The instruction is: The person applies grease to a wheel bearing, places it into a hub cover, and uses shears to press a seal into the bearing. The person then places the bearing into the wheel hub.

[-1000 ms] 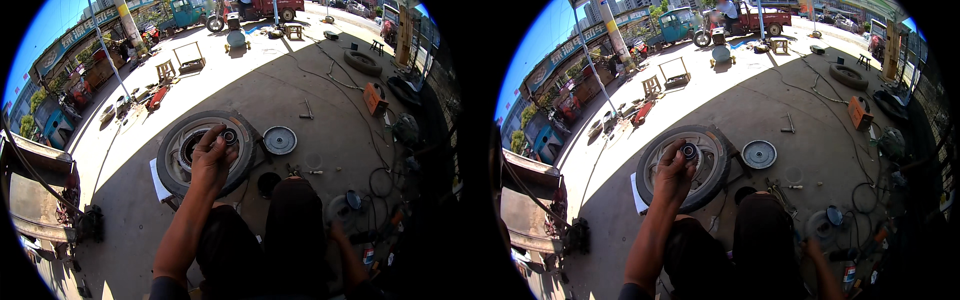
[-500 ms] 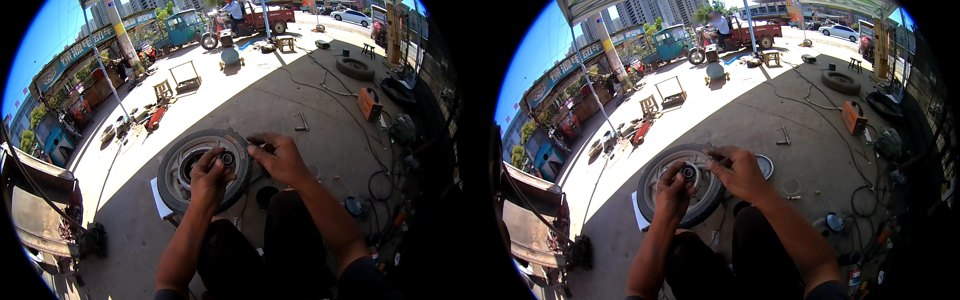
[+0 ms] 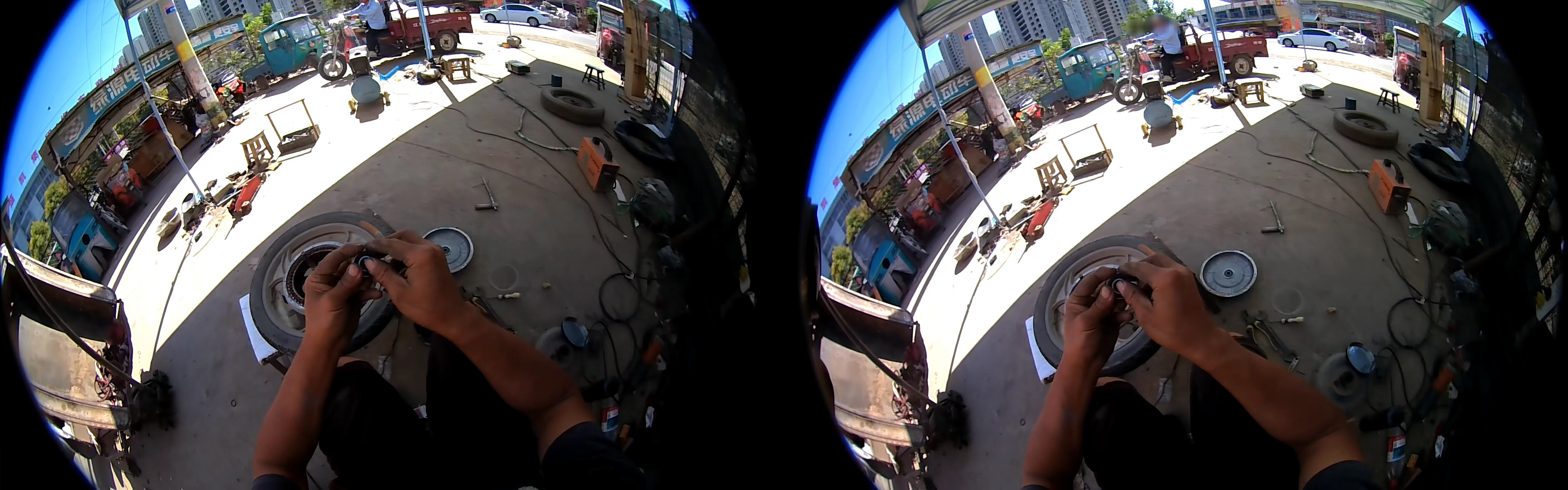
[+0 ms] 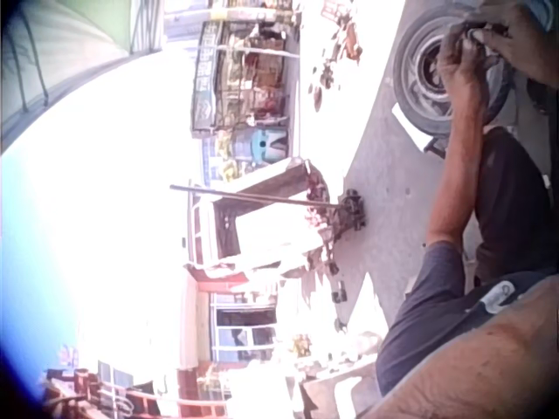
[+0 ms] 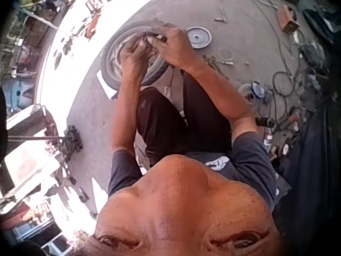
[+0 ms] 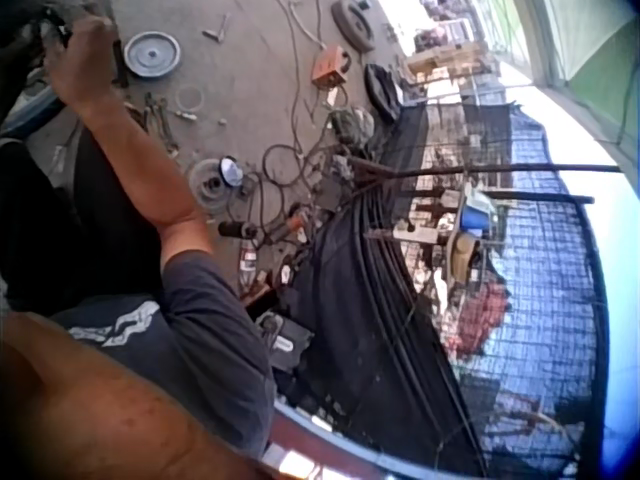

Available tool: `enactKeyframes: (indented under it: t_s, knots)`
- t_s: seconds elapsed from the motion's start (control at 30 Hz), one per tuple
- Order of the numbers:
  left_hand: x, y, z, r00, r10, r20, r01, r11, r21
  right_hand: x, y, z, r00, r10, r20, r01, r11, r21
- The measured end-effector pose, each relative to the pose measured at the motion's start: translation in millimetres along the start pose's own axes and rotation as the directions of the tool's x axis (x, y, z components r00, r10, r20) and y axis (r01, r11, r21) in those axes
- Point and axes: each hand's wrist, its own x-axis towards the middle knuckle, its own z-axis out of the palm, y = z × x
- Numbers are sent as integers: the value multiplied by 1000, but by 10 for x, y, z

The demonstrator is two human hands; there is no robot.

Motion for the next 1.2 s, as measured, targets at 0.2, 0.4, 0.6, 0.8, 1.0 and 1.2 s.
enactKeyframes:
  t_s: [0.2, 0.4, 0.6, 0.8, 1.0, 1.2]
  knots:
    - [10, -19, 15, 1000, 2, 21, -2, 1000, 3, -39, 13, -6, 998, -35, -46, 33, 998, -58]
    - [-7, 13, 58, 1000, 5, 9, -5, 999, 35, -62, 4, -26, 999, -11, -49, 11, 1000, 13]
    - [-7, -5, 61, 1000, 15, -4, -14, 998, 62, -99, 106, -36, 998, -2, -60, 9, 993, 117]
    - [-10, 7, 90, 999, 11, -37, -8, 997, 73, -122, 116, -43, 987, 128, -93, -93, 946, 312]
    - [-5, 21, 12, 998, 17, -57, -14, 998, 64, -145, 118, -114, 965, 236, -116, -158, 872, 462]
    - [-20, 70, 9, 998, 20, -52, -17, 999, 44, -180, 57, -177, 925, 375, -57, -273, 763, 586]
